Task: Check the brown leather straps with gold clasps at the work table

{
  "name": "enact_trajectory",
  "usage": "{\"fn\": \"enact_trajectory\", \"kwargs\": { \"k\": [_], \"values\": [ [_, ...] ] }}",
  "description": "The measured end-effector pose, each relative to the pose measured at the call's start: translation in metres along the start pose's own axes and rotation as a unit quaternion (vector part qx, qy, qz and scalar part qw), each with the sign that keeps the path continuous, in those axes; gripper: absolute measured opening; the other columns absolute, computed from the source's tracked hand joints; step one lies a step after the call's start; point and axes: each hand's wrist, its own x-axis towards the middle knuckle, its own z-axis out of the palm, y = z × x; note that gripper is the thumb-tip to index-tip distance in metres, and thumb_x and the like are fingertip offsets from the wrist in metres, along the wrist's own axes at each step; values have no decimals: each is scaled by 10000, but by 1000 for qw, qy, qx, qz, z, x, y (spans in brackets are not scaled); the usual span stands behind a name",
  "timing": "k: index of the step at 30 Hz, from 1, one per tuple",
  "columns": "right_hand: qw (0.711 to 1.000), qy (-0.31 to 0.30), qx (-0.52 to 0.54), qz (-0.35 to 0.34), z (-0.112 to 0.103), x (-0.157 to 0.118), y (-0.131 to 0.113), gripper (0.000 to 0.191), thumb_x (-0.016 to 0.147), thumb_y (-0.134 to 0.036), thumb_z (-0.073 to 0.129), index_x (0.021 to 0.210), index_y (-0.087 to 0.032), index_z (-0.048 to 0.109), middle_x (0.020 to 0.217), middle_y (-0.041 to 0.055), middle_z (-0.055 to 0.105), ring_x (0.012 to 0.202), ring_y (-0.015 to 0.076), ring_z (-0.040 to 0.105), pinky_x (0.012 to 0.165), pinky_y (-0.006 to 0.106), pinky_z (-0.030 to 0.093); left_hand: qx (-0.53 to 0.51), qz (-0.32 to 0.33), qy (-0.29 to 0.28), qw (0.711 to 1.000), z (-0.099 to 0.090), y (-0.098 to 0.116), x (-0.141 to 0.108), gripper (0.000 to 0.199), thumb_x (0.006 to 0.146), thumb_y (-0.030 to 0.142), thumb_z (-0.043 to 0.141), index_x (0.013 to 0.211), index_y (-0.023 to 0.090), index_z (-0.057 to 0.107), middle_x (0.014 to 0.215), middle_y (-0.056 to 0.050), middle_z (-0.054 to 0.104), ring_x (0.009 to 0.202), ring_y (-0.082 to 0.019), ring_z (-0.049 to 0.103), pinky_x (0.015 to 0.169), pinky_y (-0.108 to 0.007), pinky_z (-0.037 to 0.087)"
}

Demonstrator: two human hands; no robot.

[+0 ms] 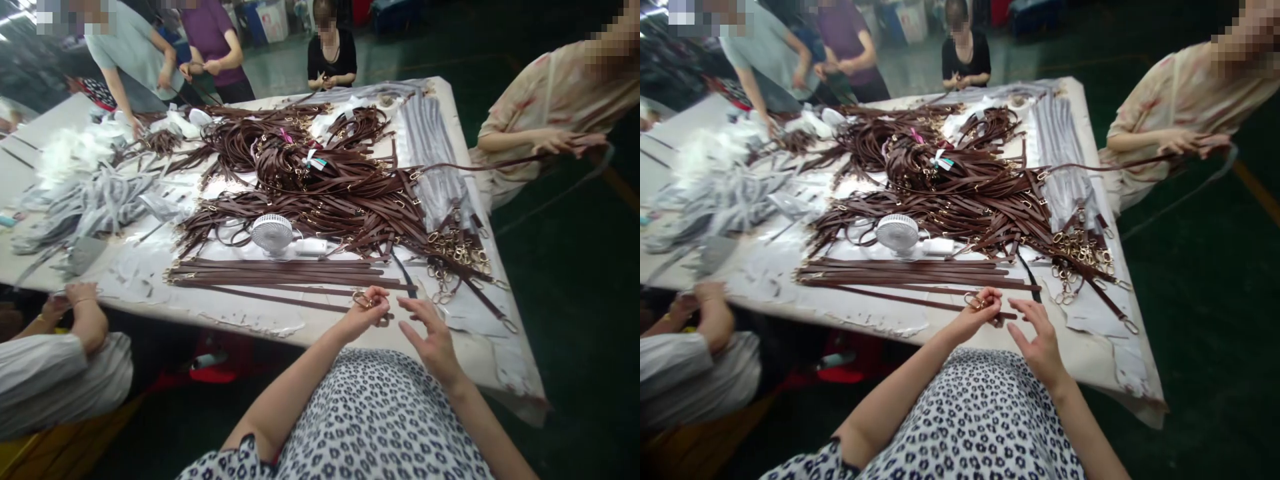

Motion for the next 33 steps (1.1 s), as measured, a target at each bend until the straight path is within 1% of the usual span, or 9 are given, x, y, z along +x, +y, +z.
{"fn": "enact_trajectory", "kwargs": {
  "k": [3, 8, 11, 15, 18, 20, 24, 30, 33],
  "values": [
    [999, -15, 34, -30, 7, 21, -19, 409, 936, -355, 635, 1342, -330, 596, 1250, 67, 616, 1139, 258, 568, 894, 402, 518, -8, 17, -30, 999, 5, 4, -4, 503, 687, 404, 888, 1028, 194, 584, 827, 33, 528, 767, -103, 598, 722, -244, 494],
    [975, -125, 175, 56, 7, 21, 2, 593, 859, -380, 740, 1413, -303, 543, 1457, 70, 534, 1353, 292, 459, 1122, 469, 397, -128, 31, -17, 991, -3, 33, -9, 433, 773, 365, 831, 1095, 218, 582, 781, 50, 511, 682, -79, 567, 667, -219, 513],
    [897, -204, 341, 193, 13, 11, 16, 349, 764, -304, 858, 1070, -184, 741, 991, 74, 731, 993, 250, 650, 956, 393, 502, -215, 59, 70, 972, -16, 45, -2, 346, 837, 365, 776, 1097, 195, 623, 870, 13, 585, 701, -54, 557, 617, -148, 479],
    [823, -67, 495, 269, 28, 11, 27, 218, 883, -429, 744, 938, -224, 695, 638, -37, 572, 679, 151, 597, 674, 284, 541, -184, 10, 131, 974, -23, 30, 5, 352, 871, 449, 726, 1078, 170, 669, 1172, -85, 671, 996, -121, 656, 843, -206, 525],
    [770, 59, 572, 278, 30, 25, 36, 120, 918, -368, 704, 953, -269, 646, 678, -64, 535, 705, 109, 591, 733, 253, 575, -30, -109, -16, 993, -16, 9, -6, 524, 849, 574, 700, 1175, 165, 673, 1258, -148, 685, 1068, -212, 687, 908, -313, 520],
    [737, 113, 605, 280, 27, 35, 42, 39, 955, -240, 631, 920, -257, 631, 680, -64, 530, 681, 87, 587, 734, 229, 585, 52, -173, -126, 975, -10, 1, -19, 609, 885, 649, 598, 1201, 134, 670, 1170, -188, 729, 981, -229, 721, 872, -332, 523],
    [695, 189, 631, 290, 19, 42, 51, 234, 1007, -121, 467, 873, -239, 620, 698, -51, 576, 700, 67, 623, 756, 199, 601, 49, -185, -132, 972, -6, 1, -33, 598, 900, 606, 595, 1244, 119, 634, 1067, -198, 764, 837, -199, 742, 748, -274, 532],
    [697, 202, 606, 325, 14, 19, 56, 112, 947, -199, 606, 868, -254, 662, 824, -26, 698, 914, 114, 700, 880, 267, 616, 99, -138, -46, 984, -14, -7, -23, 512, 888, 442, 660, 1282, 115, 650, 1022, -166, 778, 750, -133, 719, 680, -205, 526],
    [790, 111, 491, 351, 2, 0, 60, 169, 933, -371, 621, 982, -241, 719, 1017, 51, 742, 988, 206, 709, 841, 365, 628, 219, -38, 22, 975, -15, -11, -20, 417, 921, 348, 606, 1260, 116, 679, 1005, -147, 783, 745, -145, 715, 735, -260, 564]
  ]
}}
